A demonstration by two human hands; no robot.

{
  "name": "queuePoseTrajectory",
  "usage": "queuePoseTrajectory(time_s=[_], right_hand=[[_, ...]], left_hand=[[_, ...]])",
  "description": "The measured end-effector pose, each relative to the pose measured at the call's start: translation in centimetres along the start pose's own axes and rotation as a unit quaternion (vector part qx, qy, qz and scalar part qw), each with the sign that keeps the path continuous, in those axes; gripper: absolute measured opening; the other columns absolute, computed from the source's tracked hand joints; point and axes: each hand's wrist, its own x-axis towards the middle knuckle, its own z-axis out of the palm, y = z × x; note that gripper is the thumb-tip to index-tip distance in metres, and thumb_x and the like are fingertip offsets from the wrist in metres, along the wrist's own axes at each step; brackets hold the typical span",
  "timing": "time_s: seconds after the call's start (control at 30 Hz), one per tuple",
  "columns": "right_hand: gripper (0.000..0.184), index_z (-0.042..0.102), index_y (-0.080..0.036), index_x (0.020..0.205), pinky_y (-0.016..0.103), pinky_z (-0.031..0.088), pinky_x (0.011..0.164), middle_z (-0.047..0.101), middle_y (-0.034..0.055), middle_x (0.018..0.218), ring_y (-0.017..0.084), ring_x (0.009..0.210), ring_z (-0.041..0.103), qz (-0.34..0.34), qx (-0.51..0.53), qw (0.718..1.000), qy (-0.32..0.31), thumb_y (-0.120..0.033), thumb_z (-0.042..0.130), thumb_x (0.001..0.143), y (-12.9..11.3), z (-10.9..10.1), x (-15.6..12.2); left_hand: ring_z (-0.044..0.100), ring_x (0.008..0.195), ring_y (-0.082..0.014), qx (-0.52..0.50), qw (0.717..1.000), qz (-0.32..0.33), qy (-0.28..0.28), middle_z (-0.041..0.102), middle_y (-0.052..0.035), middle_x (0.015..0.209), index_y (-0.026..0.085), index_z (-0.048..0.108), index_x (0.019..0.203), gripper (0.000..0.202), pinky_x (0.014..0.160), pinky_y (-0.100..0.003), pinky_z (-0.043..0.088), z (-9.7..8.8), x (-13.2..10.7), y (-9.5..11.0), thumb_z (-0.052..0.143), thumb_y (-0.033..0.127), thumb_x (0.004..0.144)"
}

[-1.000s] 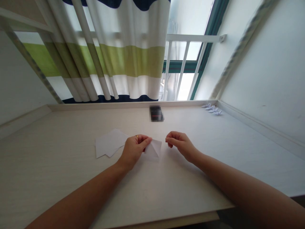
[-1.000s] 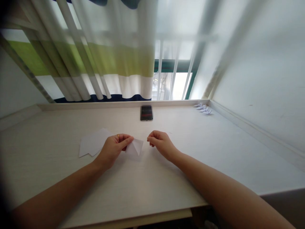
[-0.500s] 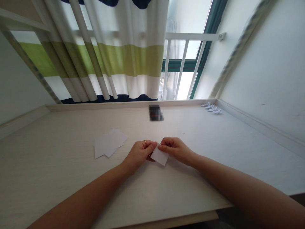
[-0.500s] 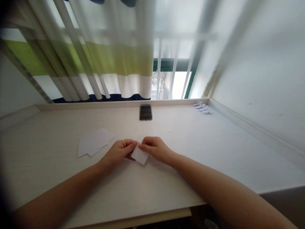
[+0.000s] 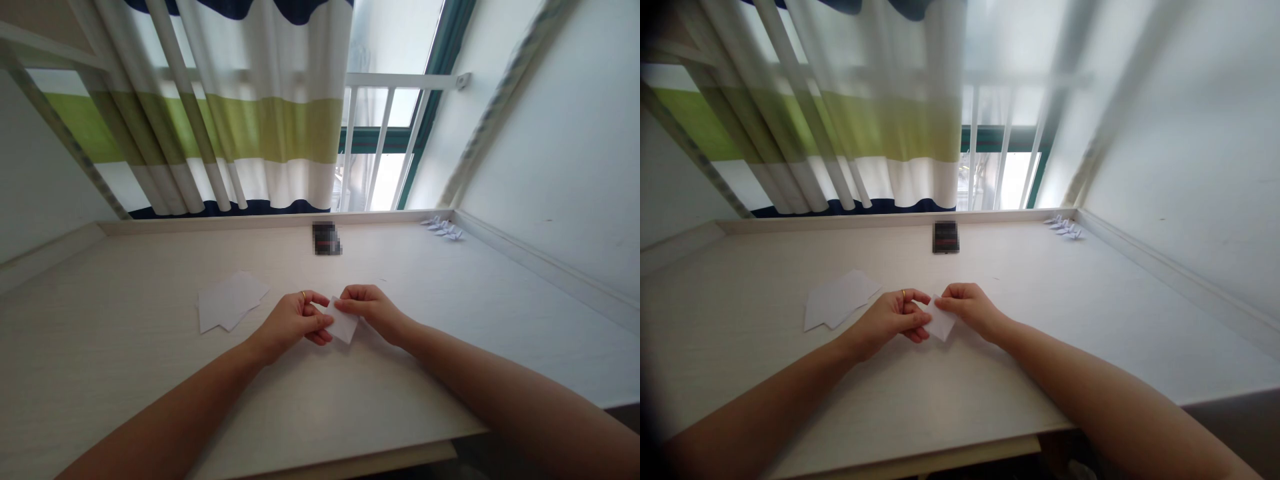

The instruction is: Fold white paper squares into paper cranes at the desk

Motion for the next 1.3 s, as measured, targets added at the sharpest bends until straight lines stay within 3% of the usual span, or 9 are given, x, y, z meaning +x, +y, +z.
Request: queuePoseTrajectory(time_s=[0.1, 0.2, 0.33, 0.43, 0.6, 0.87, 1.3], right_hand=[[0.023, 0.051, -0.014, 0.054, 0.022, 0.028, 0.048, 0.049, -0.0038, 0.048, 0.007, 0.047, 0.042, 0.006, 0.044, 0.999, -0.004, -0.031, 0.065, 0.060, -0.13, -0.24, 0.09], [0.022, 0.052, -0.013, 0.054, 0.022, 0.030, 0.049, 0.052, -0.0031, 0.049, 0.008, 0.048, 0.045, 0.015, 0.093, 0.995, -0.008, -0.028, 0.067, 0.058, -0.17, -0.62, 0.29], [0.018, 0.054, -0.012, 0.055, 0.022, 0.030, 0.047, 0.054, -0.0020, 0.049, 0.007, 0.046, 0.046, 0.052, 0.129, 0.989, -0.048, -0.024, 0.068, 0.057, -0.09, -0.84, 0.44], [0.016, 0.056, -0.012, 0.056, 0.021, 0.029, 0.045, 0.055, -0.0017, 0.048, 0.007, 0.044, 0.047, 0.061, 0.145, 0.985, -0.076, -0.022, 0.067, 0.057, -0.08, -0.78, 0.36], [0.014, 0.057, -0.011, 0.058, 0.020, 0.030, 0.045, 0.056, -0.0013, 0.050, 0.007, 0.045, 0.048, 0.063, 0.162, 0.979, -0.105, -0.021, 0.067, 0.057, -0.23, -0.85, 0.20], [0.015, 0.056, -0.011, 0.059, 0.020, 0.030, 0.045, 0.056, -0.0014, 0.050, 0.007, 0.046, 0.049, 0.074, 0.166, 0.976, -0.117, -0.021, 0.067, 0.058, -0.27, -0.86, 0.13], [0.015, 0.057, -0.012, 0.060, 0.020, 0.031, 0.045, 0.056, -0.0019, 0.052, 0.007, 0.046, 0.049, 0.074, 0.174, 0.975, -0.117, -0.021, 0.068, 0.056, -0.39, -0.81, -0.02]], left_hand=[[0.060, 0.050, -0.0136, 0.014, 1.000, 0.018, -0.002, 0.058, 0.0027, 0.049, 0.013, 0.050, 0.090, 0.036, 0.050, -0.025, 0.048, 0.02, -0.12, 0.18, 0.068, 0.029, 0.062], [0.060, 0.058, -0.0111, -0.012, 0.998, 0.065, 0.001, 0.060, 0.0023, 0.058, 0.015, 0.048, 0.088, 0.027, 0.059, -0.025, 0.048, 0.03, -0.09, 0.25, 0.062, 0.027, 0.068], [0.056, 0.069, -0.0090, -0.060, 0.990, 0.120, -0.051, 0.060, 0.0021, 0.071, 0.017, 0.050, 0.081, 0.014, 0.069, -0.024, 0.045, -0.03, -0.16, 0.17, 0.059, 0.021, 0.070], [0.054, 0.068, -0.0099, -0.045, 0.989, 0.102, -0.093, 0.059, -0.0002, 0.071, 0.015, 0.059, 0.078, 0.010, 0.070, -0.025, 0.044, -0.13, -0.37, 0.03, 0.058, 0.020, 0.071], [0.055, 0.078, -0.0130, -0.085, 0.983, 0.099, -0.127, 0.063, -0.0036, 0.085, 0.016, 0.065, 0.089, 0.019, 0.078, -0.028, 0.042, -0.31, -0.54, -0.24, 0.059, 0.019, 0.071], [0.056, 0.074, -0.0115, -0.077, 0.983, 0.100, -0.131, 0.065, -0.0029, 0.080, 0.016, 0.066, 0.089, 0.020, 0.076, -0.026, 0.044, -0.47, -0.56, -0.26, 0.061, 0.018, 0.070], [0.057, 0.083, -0.0165, -0.062, 0.982, 0.114, -0.137, 0.065, -0.0068, 0.092, 0.016, 0.066, 0.092, 0.025, 0.078, -0.030, 0.044, -0.78, -0.53, -0.51, 0.064, 0.018, 0.067]])
